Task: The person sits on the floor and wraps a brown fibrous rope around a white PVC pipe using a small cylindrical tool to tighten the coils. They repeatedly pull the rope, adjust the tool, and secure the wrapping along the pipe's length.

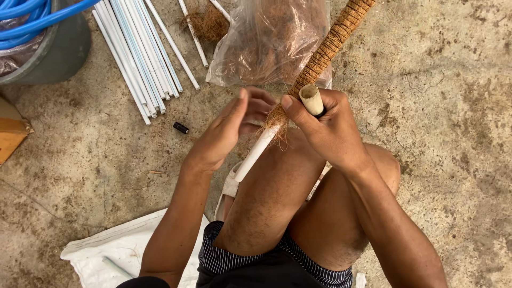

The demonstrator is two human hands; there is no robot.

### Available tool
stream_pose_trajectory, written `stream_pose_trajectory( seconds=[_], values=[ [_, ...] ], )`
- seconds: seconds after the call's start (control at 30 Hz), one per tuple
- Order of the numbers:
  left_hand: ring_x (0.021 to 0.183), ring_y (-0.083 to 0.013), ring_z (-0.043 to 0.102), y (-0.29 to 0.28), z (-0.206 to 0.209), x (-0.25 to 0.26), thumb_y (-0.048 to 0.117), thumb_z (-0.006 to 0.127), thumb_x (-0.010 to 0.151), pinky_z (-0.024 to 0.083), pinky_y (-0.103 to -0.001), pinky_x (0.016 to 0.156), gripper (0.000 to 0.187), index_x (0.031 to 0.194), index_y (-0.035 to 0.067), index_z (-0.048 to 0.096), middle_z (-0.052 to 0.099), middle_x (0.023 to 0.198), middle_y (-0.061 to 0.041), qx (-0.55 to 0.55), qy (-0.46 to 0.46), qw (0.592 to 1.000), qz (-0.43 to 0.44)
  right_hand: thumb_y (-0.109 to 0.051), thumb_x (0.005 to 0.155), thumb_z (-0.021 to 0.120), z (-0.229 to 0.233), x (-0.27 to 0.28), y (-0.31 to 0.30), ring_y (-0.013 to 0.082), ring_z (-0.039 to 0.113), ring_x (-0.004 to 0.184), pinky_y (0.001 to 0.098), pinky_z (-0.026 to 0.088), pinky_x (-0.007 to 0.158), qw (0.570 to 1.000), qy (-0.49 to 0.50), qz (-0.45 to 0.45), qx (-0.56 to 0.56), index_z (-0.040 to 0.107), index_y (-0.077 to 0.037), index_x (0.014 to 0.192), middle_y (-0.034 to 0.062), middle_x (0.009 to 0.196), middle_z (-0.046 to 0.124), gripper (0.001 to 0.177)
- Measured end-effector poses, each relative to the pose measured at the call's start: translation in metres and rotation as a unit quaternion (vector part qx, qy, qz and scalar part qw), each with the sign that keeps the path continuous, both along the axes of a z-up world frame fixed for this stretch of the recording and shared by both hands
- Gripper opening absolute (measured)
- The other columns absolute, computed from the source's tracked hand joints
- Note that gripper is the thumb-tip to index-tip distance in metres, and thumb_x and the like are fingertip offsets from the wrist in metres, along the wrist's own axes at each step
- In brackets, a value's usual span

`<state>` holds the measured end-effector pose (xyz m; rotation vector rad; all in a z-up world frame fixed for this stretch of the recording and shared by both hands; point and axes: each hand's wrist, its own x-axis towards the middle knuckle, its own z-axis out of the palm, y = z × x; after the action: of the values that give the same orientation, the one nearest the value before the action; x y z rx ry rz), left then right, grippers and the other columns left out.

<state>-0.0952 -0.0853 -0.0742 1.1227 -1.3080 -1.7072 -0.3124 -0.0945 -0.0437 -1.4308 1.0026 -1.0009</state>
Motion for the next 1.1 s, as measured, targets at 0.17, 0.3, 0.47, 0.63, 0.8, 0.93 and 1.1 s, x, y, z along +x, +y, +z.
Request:
stream_pose_trajectory(
  seconds=[0.17, 0.3, 0.47, 0.63, 0.8, 0.93, 1.1],
  values=[
    [0.103, -0.0199, 0.064, 0.011, 0.009, 0.005, 0.050, 0.030, 0.109, 0.057, -0.037, 0.091, 0.059, 0.123, 0.003, 0.063, 0.066, 0.107, -0.011, 0.055, 0.042, 0.998, 0.007, -0.020, 0.103, 0.071, -0.012, -0.004, 0.001, 0.0042, 0.048, 0.051, 0.0220, 0.035, 0.046, 0.997, 0.035, -0.008, -0.066, 0.063, -0.007, 0.073, -0.0022, 0.060, 0.058, 0.034],
    [0.106, -0.0211, 0.064, 0.014, 0.008, -0.002, 0.046, 0.040, 0.110, 0.056, -0.037, 0.095, 0.052, 0.126, 0.001, 0.062, 0.066, 0.112, -0.014, -0.004, 0.064, 0.998, 0.025, -0.019, 0.103, 0.069, -0.015, -0.002, 0.002, 0.0032, 0.051, 0.049, 0.0212, 0.037, 0.043, 0.999, 0.004, 0.012, -0.052, 0.063, -0.008, 0.073, -0.0031, 0.059, 0.059, 0.032],
    [0.103, -0.0176, 0.063, 0.011, 0.003, -0.010, 0.044, 0.041, 0.105, 0.056, -0.038, 0.090, 0.055, 0.124, -0.002, 0.064, 0.066, 0.109, -0.013, 0.114, -0.023, 0.991, 0.066, -0.017, 0.102, 0.070, -0.012, -0.002, 0.004, 0.0045, 0.052, 0.049, 0.0218, 0.038, 0.044, 0.997, 0.044, -0.002, -0.064, 0.063, -0.007, 0.073, -0.0008, 0.059, 0.060, 0.032],
    [0.106, -0.0174, 0.062, 0.001, -0.006, -0.011, 0.044, 0.043, 0.108, 0.053, -0.036, 0.100, 0.056, 0.125, -0.005, 0.064, 0.066, 0.108, -0.014, 0.134, 0.050, 0.990, -0.014, -0.016, 0.102, 0.071, -0.009, 0.000, 0.004, 0.0049, 0.059, 0.053, 0.0203, 0.045, 0.046, 0.995, 0.047, -0.007, -0.089, 0.066, -0.005, 0.077, 0.0007, 0.062, 0.065, 0.028],
    [0.099, -0.0198, 0.064, -0.003, -0.008, -0.013, 0.039, 0.045, 0.111, 0.057, -0.039, 0.095, 0.048, 0.125, -0.004, 0.062, 0.064, 0.104, -0.014, 0.168, 0.158, 0.972, -0.043, -0.017, 0.105, 0.065, -0.006, -0.002, -0.002, 0.0064, 0.069, 0.060, 0.0203, 0.054, 0.051, 0.997, -0.012, 0.033, -0.071, 0.067, -0.004, 0.084, 0.0031, 0.072, 0.071, 0.024],
    [0.096, -0.0187, 0.064, -0.006, 0.003, -0.017, 0.038, 0.049, 0.110, 0.057, -0.039, 0.091, 0.047, 0.131, -0.004, 0.057, 0.065, 0.104, -0.009, 0.142, 0.207, 0.967, -0.039, -0.015, 0.107, 0.067, -0.005, -0.003, -0.004, 0.0088, 0.064, 0.057, 0.0199, 0.044, 0.048, 0.997, 0.031, 0.000, -0.072, 0.067, -0.001, 0.083, 0.0058, 0.067, 0.066, 0.028],
    [0.095, -0.0201, 0.062, 0.001, 0.019, -0.012, 0.019, 0.074, 0.095, 0.055, -0.032, 0.089, 0.071, 0.149, 0.010, 0.029, 0.064, 0.105, -0.014, 0.032, 0.057, 0.993, -0.094, -0.017, 0.107, 0.065, -0.007, 0.001, -0.003, 0.0060, 0.063, 0.063, 0.0216, 0.049, 0.053, 0.998, 0.016, -0.015, -0.053, 0.071, -0.001, 0.092, 0.0018, 0.073, 0.068, 0.022]
  ],
)
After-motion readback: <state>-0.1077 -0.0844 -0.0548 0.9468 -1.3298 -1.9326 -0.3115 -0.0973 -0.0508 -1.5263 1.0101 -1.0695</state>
